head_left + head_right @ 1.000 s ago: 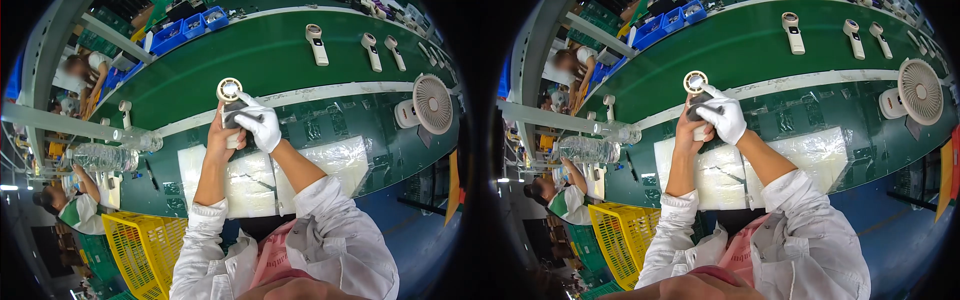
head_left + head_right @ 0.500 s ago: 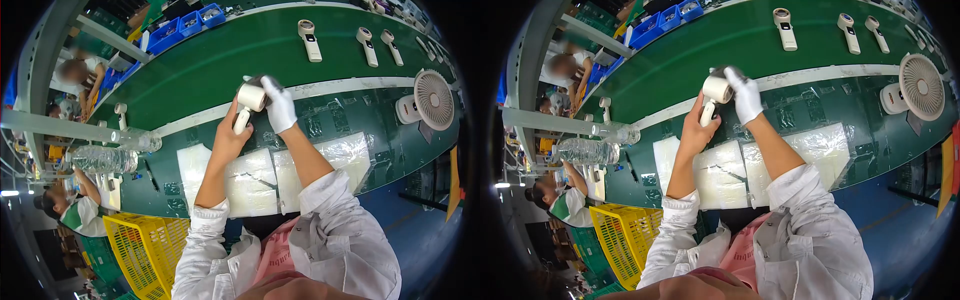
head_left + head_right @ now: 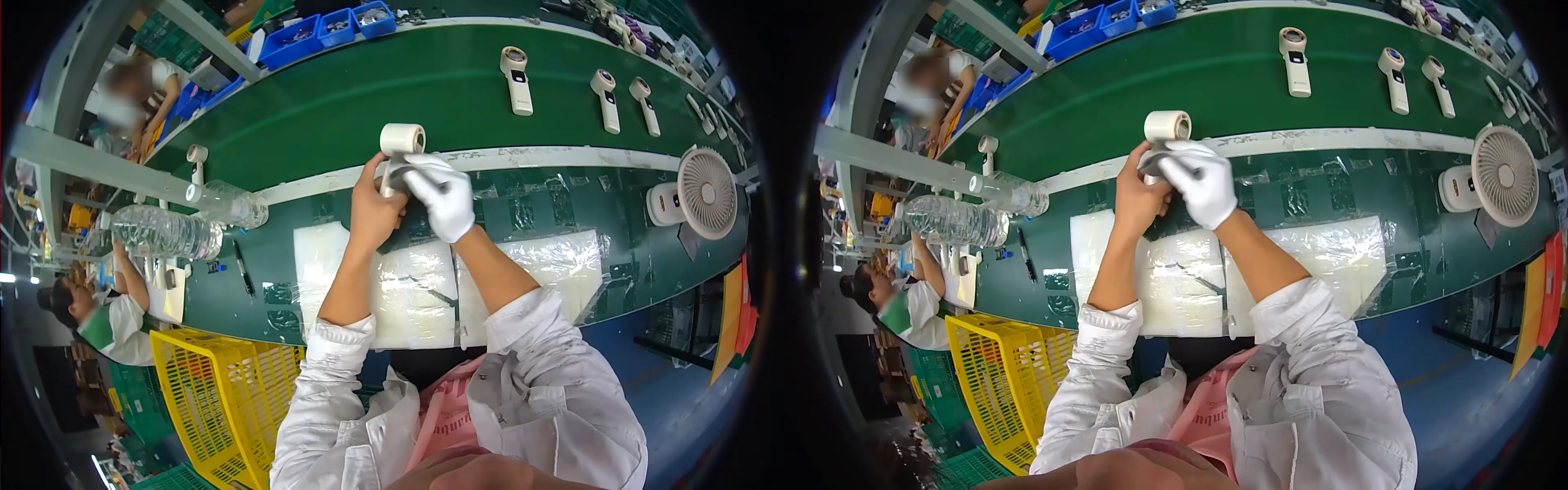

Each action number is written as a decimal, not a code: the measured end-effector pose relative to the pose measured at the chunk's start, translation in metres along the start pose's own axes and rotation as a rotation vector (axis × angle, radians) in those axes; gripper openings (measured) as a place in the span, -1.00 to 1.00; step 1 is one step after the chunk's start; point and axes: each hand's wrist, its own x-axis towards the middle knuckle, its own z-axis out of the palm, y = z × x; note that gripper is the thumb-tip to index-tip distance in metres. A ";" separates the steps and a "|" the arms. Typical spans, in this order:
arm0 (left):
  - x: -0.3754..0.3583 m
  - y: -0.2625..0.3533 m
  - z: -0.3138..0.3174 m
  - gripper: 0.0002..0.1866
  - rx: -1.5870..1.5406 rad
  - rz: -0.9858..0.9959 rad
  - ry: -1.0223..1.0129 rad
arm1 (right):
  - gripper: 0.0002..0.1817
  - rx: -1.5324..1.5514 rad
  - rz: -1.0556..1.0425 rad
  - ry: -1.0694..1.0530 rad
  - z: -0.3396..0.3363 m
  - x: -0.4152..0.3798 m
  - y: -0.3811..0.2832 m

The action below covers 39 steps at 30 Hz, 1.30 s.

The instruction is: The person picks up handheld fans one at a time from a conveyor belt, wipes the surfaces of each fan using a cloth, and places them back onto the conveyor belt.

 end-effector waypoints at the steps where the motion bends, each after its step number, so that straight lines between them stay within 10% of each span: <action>1: 0.005 -0.007 -0.001 -0.31 -0.153 0.050 -0.028 | -0.74 0.329 0.321 0.037 -0.002 0.000 -0.006; 6: 0.007 -0.008 -0.010 -0.59 -0.608 0.166 -0.116 | -0.65 0.384 0.406 0.401 -0.016 0.015 0.008; 12: 0.006 -0.007 -0.012 -0.59 -0.749 0.167 -0.157 | -0.54 0.429 0.327 0.260 -0.023 0.025 0.002; 22: 0.000 -0.017 0.003 -0.57 -0.377 0.146 -0.177 | -0.63 1.241 0.564 0.413 -0.046 0.038 0.033; 30: 0.054 -0.024 -0.032 -0.47 -0.431 0.241 0.305 | -0.71 1.309 0.482 0.245 -0.048 0.040 0.046; 36: 0.196 -0.049 -0.143 -0.49 -0.051 0.375 0.430 | -0.70 1.338 0.476 0.259 -0.054 0.042 0.050; 39: 0.208 -0.045 -0.151 -0.51 0.693 -0.087 0.657 | -0.70 1.256 0.405 0.197 -0.059 0.045 0.056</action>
